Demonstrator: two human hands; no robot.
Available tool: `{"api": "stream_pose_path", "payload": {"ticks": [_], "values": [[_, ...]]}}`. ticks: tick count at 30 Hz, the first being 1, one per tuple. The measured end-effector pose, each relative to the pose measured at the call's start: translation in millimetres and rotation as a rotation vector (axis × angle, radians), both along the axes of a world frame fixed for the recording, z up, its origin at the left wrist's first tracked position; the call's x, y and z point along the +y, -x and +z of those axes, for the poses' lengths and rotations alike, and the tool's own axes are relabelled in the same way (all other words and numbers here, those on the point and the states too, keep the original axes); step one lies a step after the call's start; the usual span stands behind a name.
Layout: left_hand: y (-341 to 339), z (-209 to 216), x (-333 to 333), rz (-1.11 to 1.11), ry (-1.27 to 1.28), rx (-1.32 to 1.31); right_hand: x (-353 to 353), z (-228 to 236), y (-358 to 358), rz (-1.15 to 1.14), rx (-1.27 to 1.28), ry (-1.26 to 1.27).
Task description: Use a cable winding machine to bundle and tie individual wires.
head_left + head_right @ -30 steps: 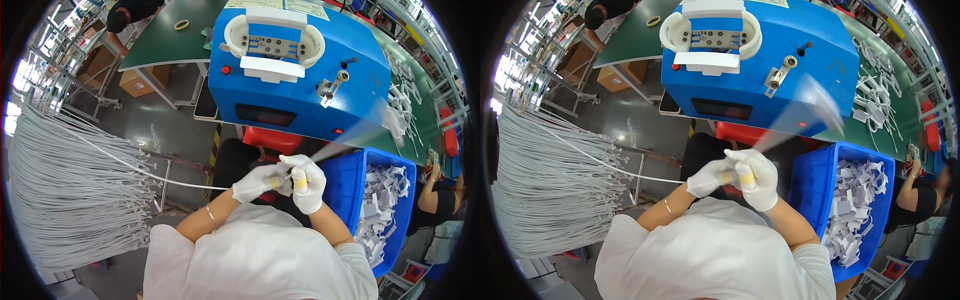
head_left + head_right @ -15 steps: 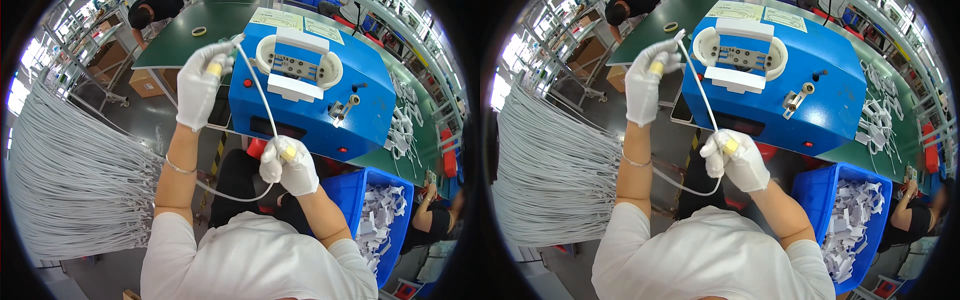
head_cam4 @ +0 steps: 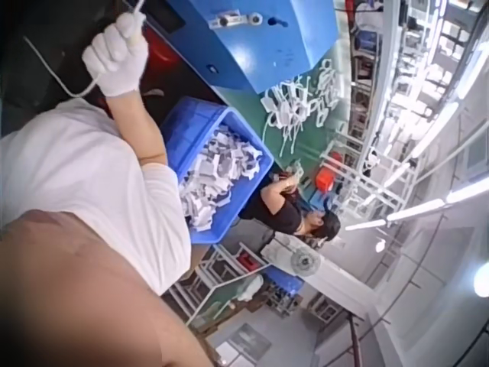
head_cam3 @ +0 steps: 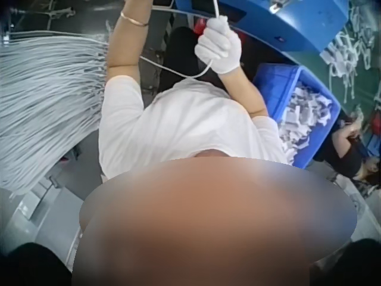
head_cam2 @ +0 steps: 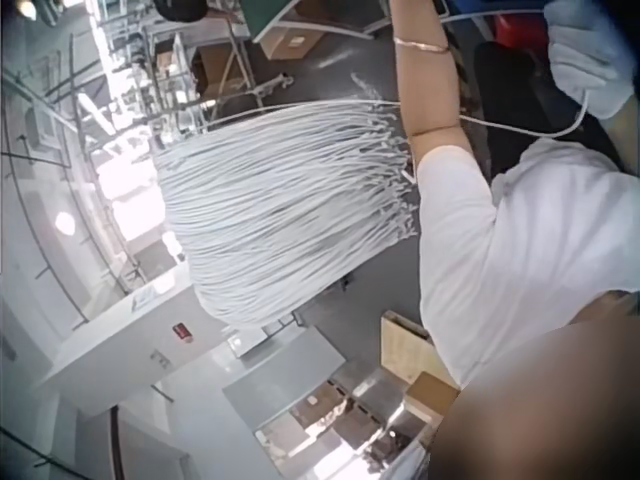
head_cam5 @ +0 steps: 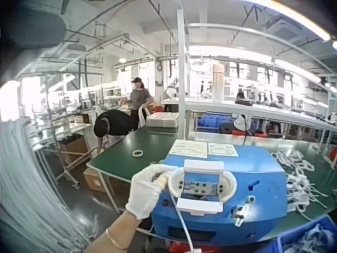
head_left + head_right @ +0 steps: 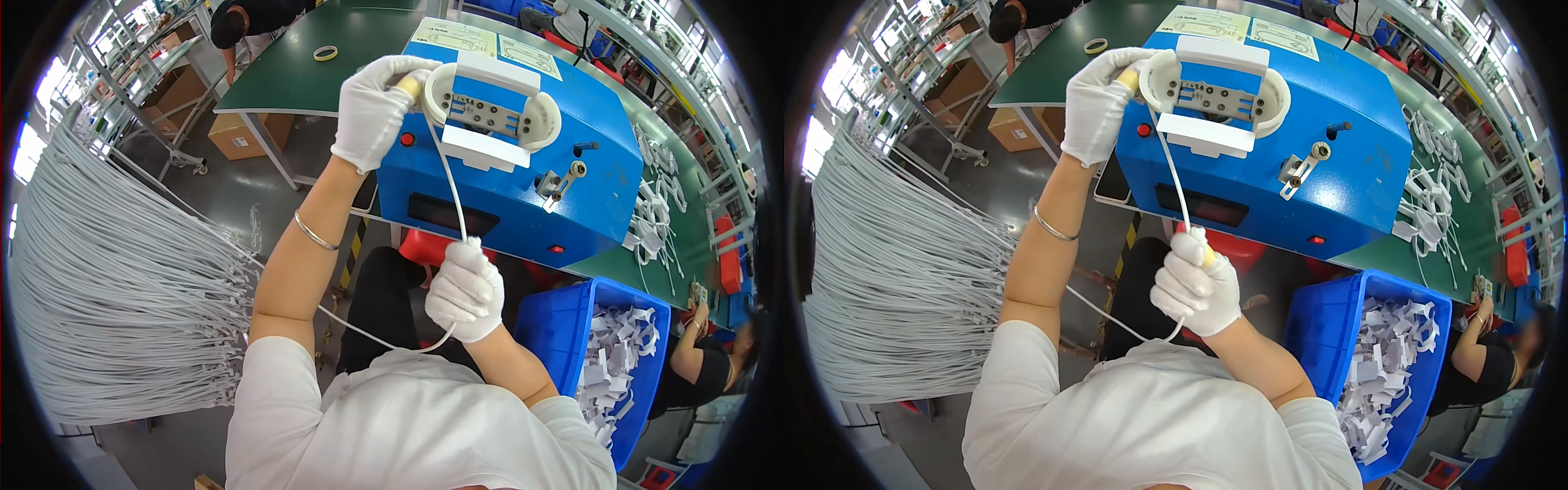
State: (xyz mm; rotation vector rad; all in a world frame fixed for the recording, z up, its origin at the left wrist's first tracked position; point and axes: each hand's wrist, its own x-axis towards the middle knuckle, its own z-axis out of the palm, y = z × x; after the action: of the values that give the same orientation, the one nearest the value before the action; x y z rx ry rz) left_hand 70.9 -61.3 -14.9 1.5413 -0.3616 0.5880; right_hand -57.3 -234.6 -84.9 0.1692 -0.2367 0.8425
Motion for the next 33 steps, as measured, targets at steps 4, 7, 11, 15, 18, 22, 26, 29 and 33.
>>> {"api": "stream_pose_path", "payload": {"ticks": [4, 7, 11, 15, 18, 22, 26, 29, 33], "values": [[-1, 0, 1, 0.006, -0.018, 0.072, -19, -18, 2, -0.043, 0.007, 0.127], [-1, 2, 1, 0.075, -0.090, 0.073, -47, -23, 7, -0.143, -0.237, 0.520], [6, 6, 4, -0.030, 0.059, 0.149, -117, 6, 8, -0.669, -0.456, 1.478], [14, 10, 7, -0.034, -0.005, 0.160, -173, 62, -15, -1.272, -0.651, 1.983], [29, 10, 8, -0.003, -0.090, 0.124, -190, 92, -52, -1.371, -0.744, 2.004], [89, 10, 29, 0.385, -0.838, 0.190, -190, 95, -109, -1.176, -0.801, 2.142], [157, 6, 72, 0.013, -0.809, 0.666, -194, 88, -120, -1.090, -0.768, 2.118], [175, -15, 88, -0.303, -0.542, 0.797, -198, 90, -110, -1.190, -0.713, 1.983], [170, -86, 42, -0.722, -0.375, 1.101, -198, 93, -93, -1.213, -0.686, 1.907]]}}
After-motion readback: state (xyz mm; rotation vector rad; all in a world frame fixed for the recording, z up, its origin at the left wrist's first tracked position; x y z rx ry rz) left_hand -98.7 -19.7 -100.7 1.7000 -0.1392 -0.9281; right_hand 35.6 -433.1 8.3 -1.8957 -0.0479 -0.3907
